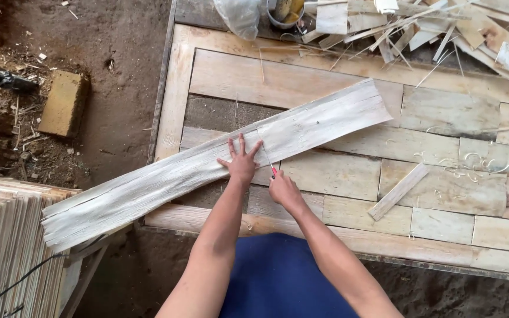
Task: Cutting and folding thin wood strips using a utility knife on a wooden workbench in a workshop.
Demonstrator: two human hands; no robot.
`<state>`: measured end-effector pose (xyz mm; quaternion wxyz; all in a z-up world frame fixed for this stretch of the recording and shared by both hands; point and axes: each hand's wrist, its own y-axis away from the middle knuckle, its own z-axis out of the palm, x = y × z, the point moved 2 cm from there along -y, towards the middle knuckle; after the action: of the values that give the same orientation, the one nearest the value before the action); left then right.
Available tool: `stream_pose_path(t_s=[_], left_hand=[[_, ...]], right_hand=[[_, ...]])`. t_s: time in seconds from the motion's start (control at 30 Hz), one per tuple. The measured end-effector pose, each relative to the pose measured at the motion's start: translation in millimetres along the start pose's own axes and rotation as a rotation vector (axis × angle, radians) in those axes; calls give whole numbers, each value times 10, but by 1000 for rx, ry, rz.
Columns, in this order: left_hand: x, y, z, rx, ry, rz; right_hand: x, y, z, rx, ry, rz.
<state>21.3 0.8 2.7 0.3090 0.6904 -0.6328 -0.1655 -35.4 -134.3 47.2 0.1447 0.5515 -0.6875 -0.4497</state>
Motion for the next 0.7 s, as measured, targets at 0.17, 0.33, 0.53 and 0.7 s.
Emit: stream_pose_path(t_s=[0.17, 0.33, 0.53, 0.7], left_hand=[[-26, 59, 6, -14, 9, 0], [-30, 64, 20, 3, 0, 11], [27, 167, -103, 58, -57, 16], [-105, 207, -144, 220, 12, 139]], right_hand=[[-46, 137, -13, -15, -2, 11], [52, 107, 43, -11, -23, 15], [120, 192, -19, -7, -38, 18], [441, 117, 84, 295, -813, 71]])
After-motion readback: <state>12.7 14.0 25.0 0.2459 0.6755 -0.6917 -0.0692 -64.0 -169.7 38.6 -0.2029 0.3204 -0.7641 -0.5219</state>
